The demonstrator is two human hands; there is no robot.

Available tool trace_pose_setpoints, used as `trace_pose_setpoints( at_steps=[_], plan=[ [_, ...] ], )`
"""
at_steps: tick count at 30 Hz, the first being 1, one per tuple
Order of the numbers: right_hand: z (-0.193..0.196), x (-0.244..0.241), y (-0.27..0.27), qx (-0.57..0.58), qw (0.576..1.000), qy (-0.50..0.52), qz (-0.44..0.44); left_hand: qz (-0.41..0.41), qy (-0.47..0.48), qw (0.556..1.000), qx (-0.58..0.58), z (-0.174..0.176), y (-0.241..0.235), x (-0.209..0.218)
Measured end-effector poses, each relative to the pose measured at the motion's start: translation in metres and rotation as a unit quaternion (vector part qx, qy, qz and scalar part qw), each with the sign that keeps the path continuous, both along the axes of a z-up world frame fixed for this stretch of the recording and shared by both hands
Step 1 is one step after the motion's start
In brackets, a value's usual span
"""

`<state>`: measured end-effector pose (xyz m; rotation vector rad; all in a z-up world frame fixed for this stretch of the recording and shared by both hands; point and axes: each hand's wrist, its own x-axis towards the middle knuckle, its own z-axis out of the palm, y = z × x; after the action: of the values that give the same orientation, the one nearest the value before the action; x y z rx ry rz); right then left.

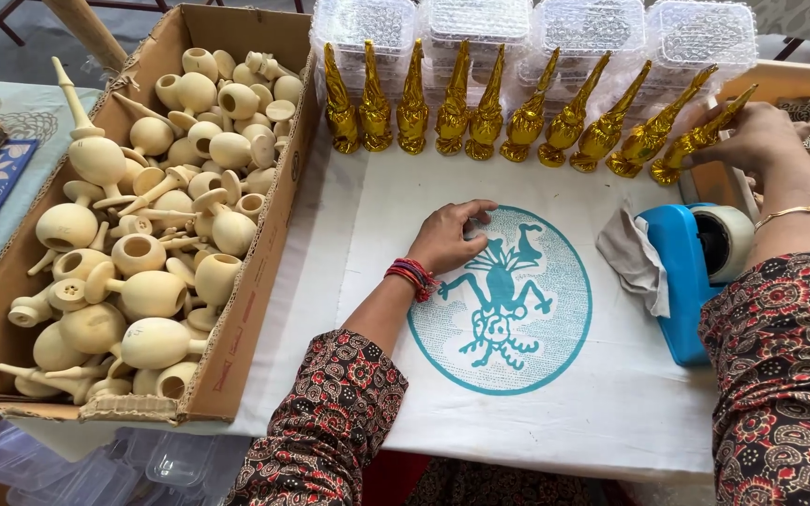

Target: The person wraps gold foil around wooden bird figurines one at a time, pressing and smoothing the foil over the body and long tail, then places each wrapped figurine in a row on the table. Near the end they pick up an unwrapped wooden figurine and wipe it with a cloth.

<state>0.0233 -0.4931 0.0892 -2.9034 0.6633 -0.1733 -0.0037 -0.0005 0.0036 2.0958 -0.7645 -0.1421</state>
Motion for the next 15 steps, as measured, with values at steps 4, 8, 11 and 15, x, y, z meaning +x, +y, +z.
trace_pose_setpoints(
  at_steps=[4,8,11,15],
  plan=[
    [-0.003,-0.001,0.001,0.026,0.999,-0.013,0.029,-0.004,-0.013,1.000,-0.008,-0.003,0.000,0.001],
    [0.001,0.000,0.004,0.038,0.999,-0.002,0.014,0.002,0.000,1.000,0.002,-0.002,-0.001,0.000],
    [-0.004,0.005,-0.005,0.047,0.998,-0.011,0.036,0.003,0.006,1.000,0.002,0.003,0.001,-0.002],
    [0.023,-0.013,0.033,0.110,0.991,0.019,-0.072,0.000,0.012,1.000,0.005,0.003,0.001,-0.002]
  ],
)
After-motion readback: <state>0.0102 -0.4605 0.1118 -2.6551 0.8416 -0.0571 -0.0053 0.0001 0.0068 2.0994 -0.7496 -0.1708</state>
